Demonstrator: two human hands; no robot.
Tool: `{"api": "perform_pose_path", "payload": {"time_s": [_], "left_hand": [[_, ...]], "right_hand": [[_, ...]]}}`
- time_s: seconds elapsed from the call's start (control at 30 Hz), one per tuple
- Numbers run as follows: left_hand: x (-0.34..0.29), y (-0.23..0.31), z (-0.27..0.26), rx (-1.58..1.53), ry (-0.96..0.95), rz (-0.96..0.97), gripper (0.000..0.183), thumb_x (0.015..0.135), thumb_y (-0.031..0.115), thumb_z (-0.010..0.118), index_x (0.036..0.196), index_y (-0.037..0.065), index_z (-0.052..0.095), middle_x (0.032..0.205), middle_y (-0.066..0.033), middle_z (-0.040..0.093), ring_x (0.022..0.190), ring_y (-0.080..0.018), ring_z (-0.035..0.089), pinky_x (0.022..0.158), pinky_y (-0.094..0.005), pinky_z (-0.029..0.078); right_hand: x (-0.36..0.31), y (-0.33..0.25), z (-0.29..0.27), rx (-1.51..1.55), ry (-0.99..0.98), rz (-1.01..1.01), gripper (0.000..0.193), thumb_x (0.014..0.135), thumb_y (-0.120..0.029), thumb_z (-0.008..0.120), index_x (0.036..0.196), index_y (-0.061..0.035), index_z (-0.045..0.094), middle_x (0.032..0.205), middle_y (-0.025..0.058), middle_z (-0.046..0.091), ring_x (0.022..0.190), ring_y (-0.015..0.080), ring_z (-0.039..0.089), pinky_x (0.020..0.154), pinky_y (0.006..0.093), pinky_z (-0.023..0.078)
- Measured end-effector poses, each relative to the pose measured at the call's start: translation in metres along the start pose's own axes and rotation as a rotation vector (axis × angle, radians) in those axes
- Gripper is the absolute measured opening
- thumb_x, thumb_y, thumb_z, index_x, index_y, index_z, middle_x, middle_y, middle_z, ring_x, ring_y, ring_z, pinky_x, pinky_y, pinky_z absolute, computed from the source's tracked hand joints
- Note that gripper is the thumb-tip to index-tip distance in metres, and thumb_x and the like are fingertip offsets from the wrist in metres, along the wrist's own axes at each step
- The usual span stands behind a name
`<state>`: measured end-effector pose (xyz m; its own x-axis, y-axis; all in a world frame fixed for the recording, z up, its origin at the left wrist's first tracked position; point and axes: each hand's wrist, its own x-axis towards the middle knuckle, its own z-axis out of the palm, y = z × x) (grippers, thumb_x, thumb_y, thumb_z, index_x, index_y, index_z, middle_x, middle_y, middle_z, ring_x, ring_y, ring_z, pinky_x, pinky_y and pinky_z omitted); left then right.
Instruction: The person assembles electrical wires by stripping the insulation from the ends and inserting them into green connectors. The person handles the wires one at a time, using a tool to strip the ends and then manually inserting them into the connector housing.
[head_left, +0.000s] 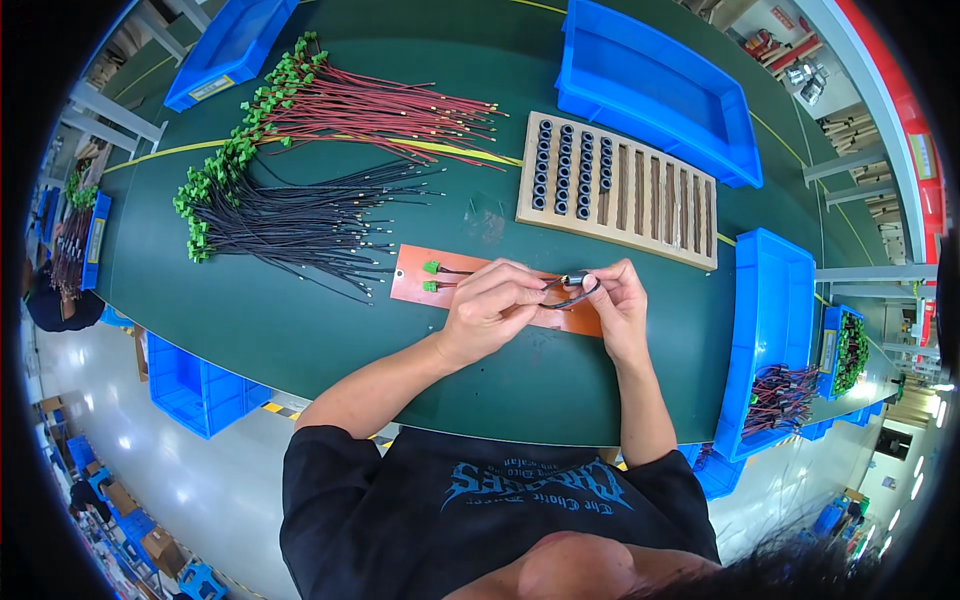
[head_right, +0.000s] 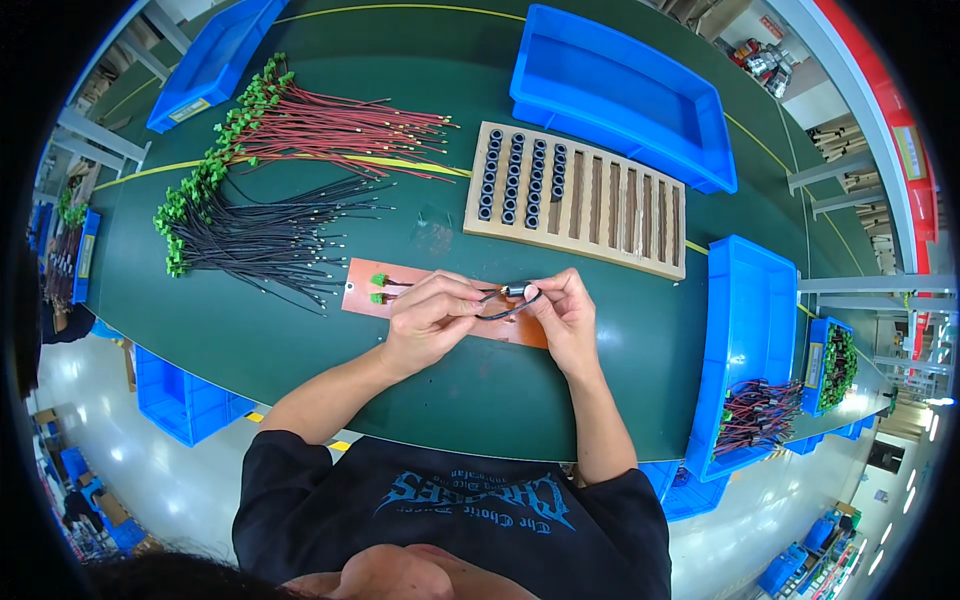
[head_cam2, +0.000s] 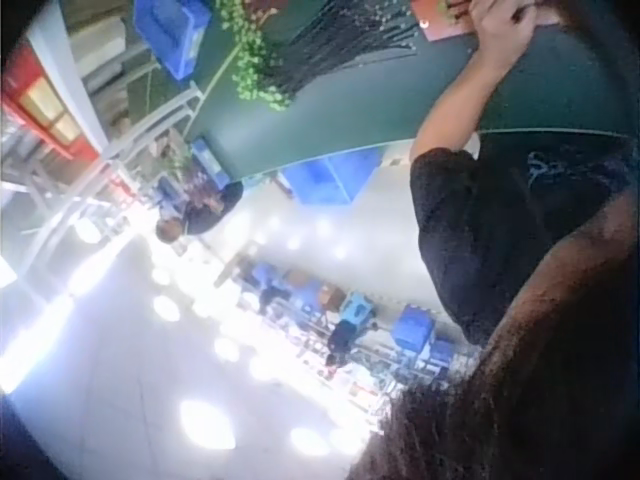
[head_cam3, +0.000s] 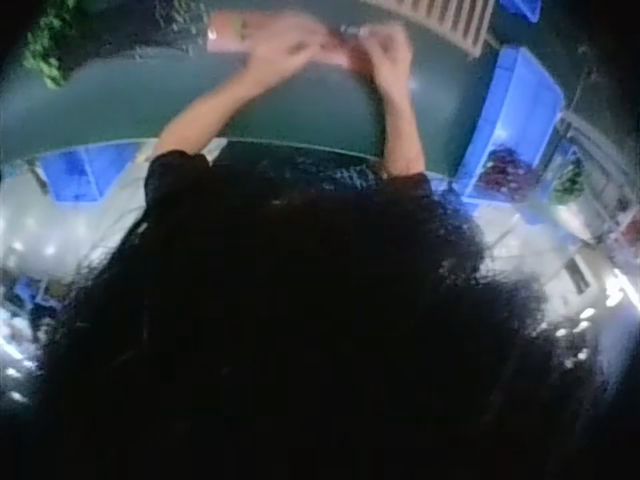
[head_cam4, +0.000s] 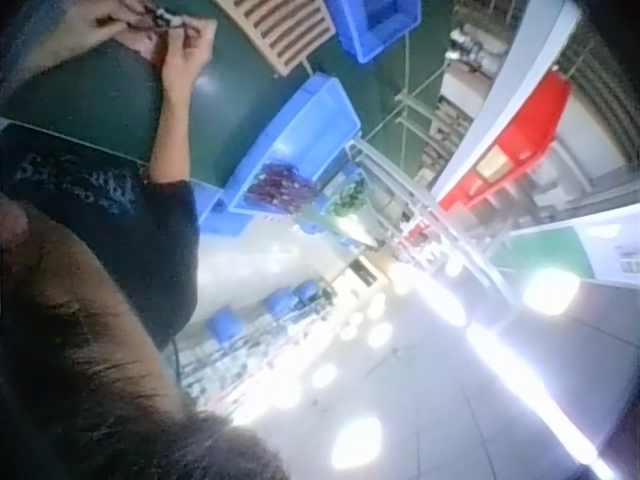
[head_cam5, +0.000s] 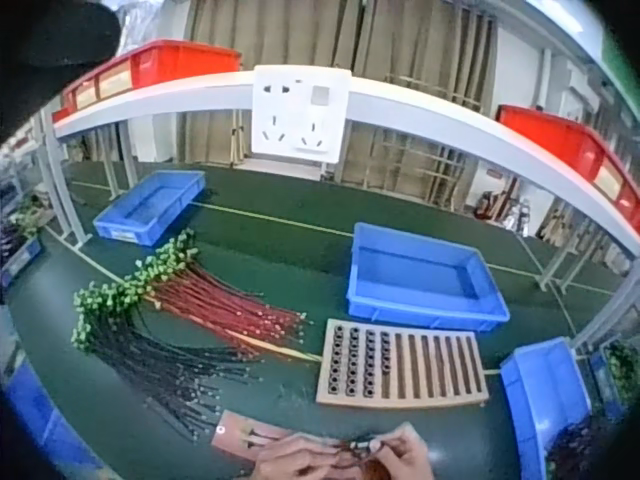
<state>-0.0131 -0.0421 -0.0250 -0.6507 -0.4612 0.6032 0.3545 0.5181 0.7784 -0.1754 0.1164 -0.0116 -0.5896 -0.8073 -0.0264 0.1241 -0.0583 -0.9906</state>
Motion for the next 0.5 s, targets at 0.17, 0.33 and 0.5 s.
{"api": "perform_pose_path", "payload": {"time_s": [0.17,0.33,0.5], "left_hand": [[0.0040,0.0008,-0.0006,0.006,-0.002,-0.015,0.017,0.073,-0.011,0.079,0.085,-0.001,0.074,0.095,-0.0103,0.075,0.091,-0.0275,0.071,0.077,-0.0369,0.058],[0.0056,-0.0023,0.0042,-0.050,0.023,-0.088,0.015,0.073,-0.009,0.080,0.084,0.000,0.075,0.094,-0.0095,0.076,0.091,-0.0270,0.070,0.078,-0.0365,0.058],[0.0048,-0.0078,0.0083,-0.053,-0.028,-0.101,0.014,0.076,-0.008,0.079,0.088,-0.001,0.075,0.099,-0.0100,0.076,0.091,-0.0275,0.070,0.080,-0.0375,0.058]], "right_hand": [[0.0001,-0.0011,-0.0007,-0.004,-0.011,0.000,0.015,0.104,-0.008,0.066,0.104,-0.0040,0.052,0.105,0.0150,0.075,0.099,0.0167,0.072,0.089,0.0313,0.056],[0.0003,-0.0027,0.0016,0.001,-0.022,0.023,0.014,0.104,-0.008,0.066,0.103,-0.0038,0.052,0.105,0.0135,0.075,0.099,0.0152,0.071,0.089,0.0306,0.056],[-0.0004,-0.0010,0.0024,-0.009,-0.031,0.022,0.014,0.104,-0.007,0.066,0.103,-0.0033,0.052,0.104,0.0129,0.075,0.098,0.0139,0.070,0.089,0.0303,0.056]]}}
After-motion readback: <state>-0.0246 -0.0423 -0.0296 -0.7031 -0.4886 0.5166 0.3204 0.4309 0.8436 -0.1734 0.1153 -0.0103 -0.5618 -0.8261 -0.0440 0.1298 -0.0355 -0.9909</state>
